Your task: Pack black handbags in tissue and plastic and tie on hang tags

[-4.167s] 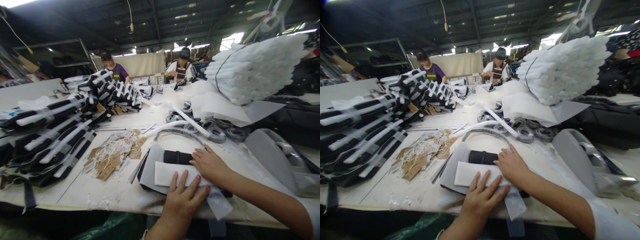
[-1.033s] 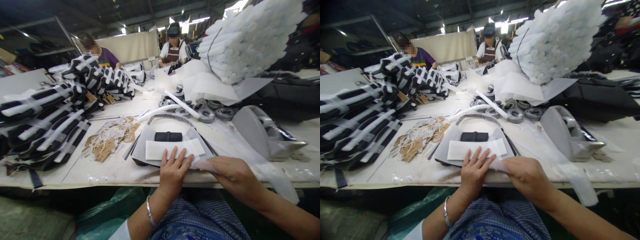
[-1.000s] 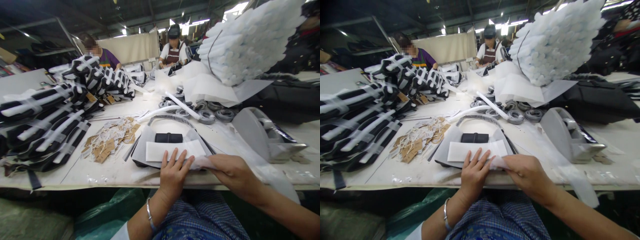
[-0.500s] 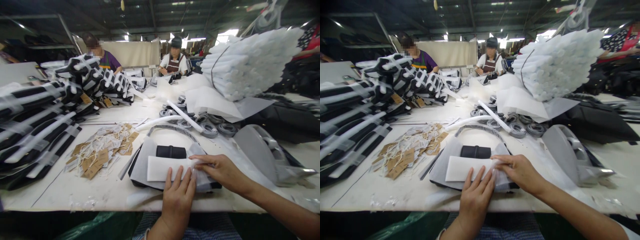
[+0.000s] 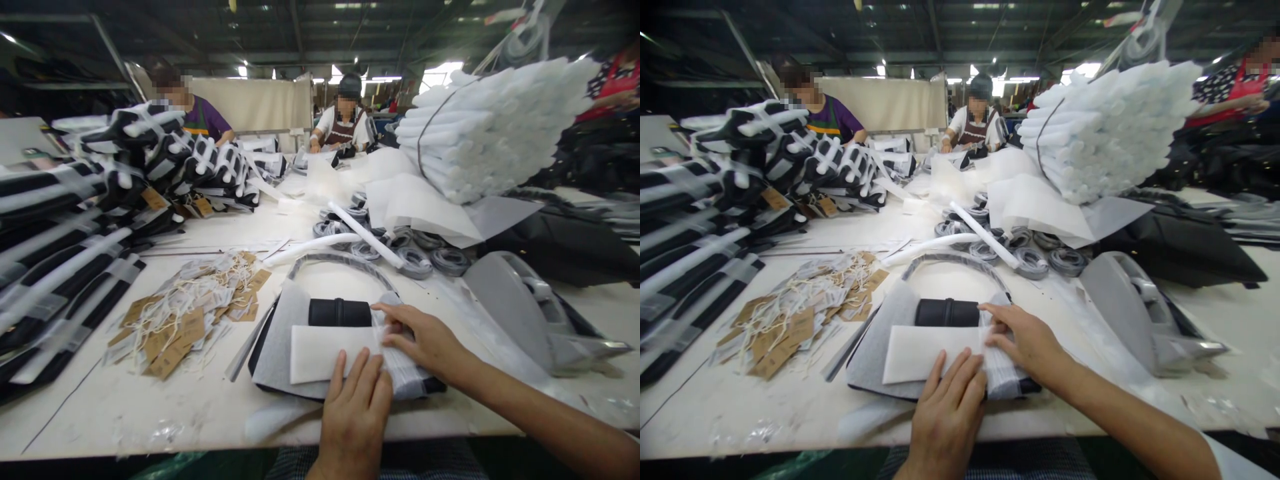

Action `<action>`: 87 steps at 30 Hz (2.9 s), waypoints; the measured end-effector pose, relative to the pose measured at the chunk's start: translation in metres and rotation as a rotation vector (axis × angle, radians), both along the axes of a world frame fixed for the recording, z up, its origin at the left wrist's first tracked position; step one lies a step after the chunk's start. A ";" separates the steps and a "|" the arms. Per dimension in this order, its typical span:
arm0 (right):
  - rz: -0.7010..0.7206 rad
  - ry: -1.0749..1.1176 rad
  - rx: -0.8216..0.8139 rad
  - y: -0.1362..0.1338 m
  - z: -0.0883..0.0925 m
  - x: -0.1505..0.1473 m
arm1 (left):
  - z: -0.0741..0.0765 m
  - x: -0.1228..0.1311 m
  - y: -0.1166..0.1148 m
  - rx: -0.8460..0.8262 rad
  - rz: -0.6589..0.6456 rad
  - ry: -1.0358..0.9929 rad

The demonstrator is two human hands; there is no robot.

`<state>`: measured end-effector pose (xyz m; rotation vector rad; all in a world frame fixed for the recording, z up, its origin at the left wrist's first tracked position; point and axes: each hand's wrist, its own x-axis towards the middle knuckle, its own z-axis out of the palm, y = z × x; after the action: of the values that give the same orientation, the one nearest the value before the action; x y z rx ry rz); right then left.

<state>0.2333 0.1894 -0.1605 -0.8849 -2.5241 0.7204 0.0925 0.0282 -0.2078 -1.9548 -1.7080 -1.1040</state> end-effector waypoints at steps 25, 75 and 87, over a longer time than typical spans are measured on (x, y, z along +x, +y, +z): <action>-0.193 0.195 0.127 0.003 0.027 0.046 | 0.003 0.002 -0.003 -0.145 -0.024 0.187; -0.970 0.265 -0.382 -0.043 0.006 0.266 | -0.001 -0.013 -0.003 -0.124 -0.109 0.325; -0.331 -0.374 0.622 -0.052 0.042 0.303 | -0.006 -0.010 -0.001 -0.085 -0.125 0.218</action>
<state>0.5361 0.1371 -0.1180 -1.2240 -2.5535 -0.3530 0.0827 0.0268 -0.2138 -2.1705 -1.5588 -0.8331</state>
